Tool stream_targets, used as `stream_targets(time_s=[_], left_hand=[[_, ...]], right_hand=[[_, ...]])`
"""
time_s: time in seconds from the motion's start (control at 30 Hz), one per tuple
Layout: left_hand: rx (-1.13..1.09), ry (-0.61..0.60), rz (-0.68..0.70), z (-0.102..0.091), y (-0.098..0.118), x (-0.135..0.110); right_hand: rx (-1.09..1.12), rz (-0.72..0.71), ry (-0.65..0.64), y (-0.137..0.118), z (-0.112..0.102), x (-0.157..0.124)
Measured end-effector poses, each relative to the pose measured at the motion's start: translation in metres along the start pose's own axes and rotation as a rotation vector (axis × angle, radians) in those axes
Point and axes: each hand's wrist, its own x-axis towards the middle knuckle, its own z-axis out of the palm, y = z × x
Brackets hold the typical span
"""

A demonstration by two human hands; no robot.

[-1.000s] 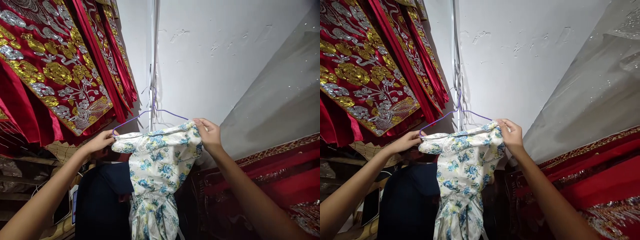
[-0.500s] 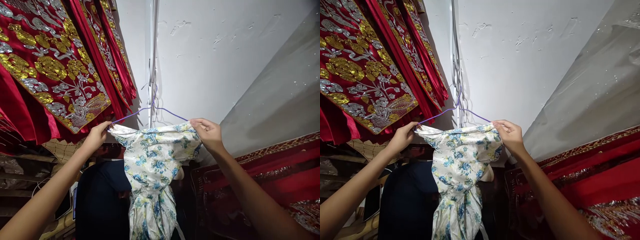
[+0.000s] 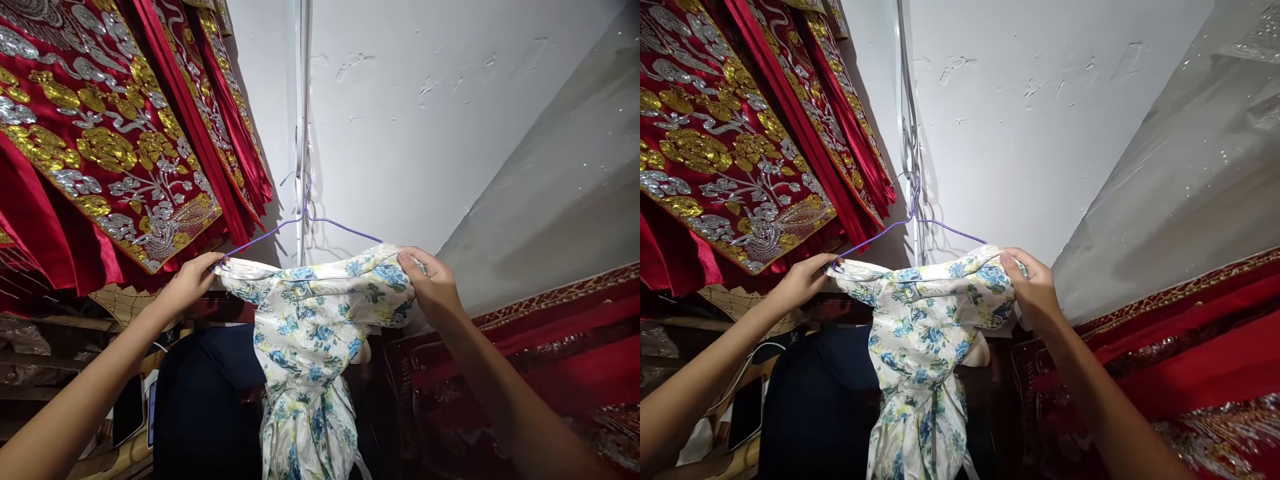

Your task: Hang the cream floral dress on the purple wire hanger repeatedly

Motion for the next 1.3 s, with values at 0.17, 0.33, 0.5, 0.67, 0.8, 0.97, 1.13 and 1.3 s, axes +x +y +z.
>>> stream_targets(time_s=[0.17, 0.33, 0.5, 0.67, 0.8, 0.97, 1.13, 1.3], left_hand=[[0.005, -0.052, 0.013, -0.003, 0.001, -0.007], [0.074, -0.189, 0.037, -0.004, 0.013, -0.01], [-0.001, -0.075, 0.044, -0.011, 0.029, -0.006], [-0.262, 0.183, -0.096, -0.022, 0.051, 0.005], [-0.357, 0.212, -0.065, -0.03, 0.055, 0.012], [-0.085, 0.056, 0.119, -0.033, 0.036, 0.001], [0.089, -0.099, 0.194, -0.035, 0.031, -0.013], [0.102, -0.187, 0.165, -0.043, 0.031, -0.013]], right_hand=[[-0.082, -0.098, 0.086, -0.001, 0.001, 0.003], [-0.106, -0.136, 0.139, -0.008, -0.002, 0.009], [-0.148, -0.167, 0.136, -0.011, -0.005, 0.01], [-0.083, -0.181, 0.087, -0.008, -0.008, 0.013], [-0.131, -0.21, 0.05, -0.023, -0.008, 0.015], [-0.141, -0.232, 0.059, -0.029, -0.003, 0.016], [-0.123, -0.24, 0.058, -0.015, -0.005, 0.021], [-0.074, -0.223, 0.064, -0.024, -0.003, 0.016]])
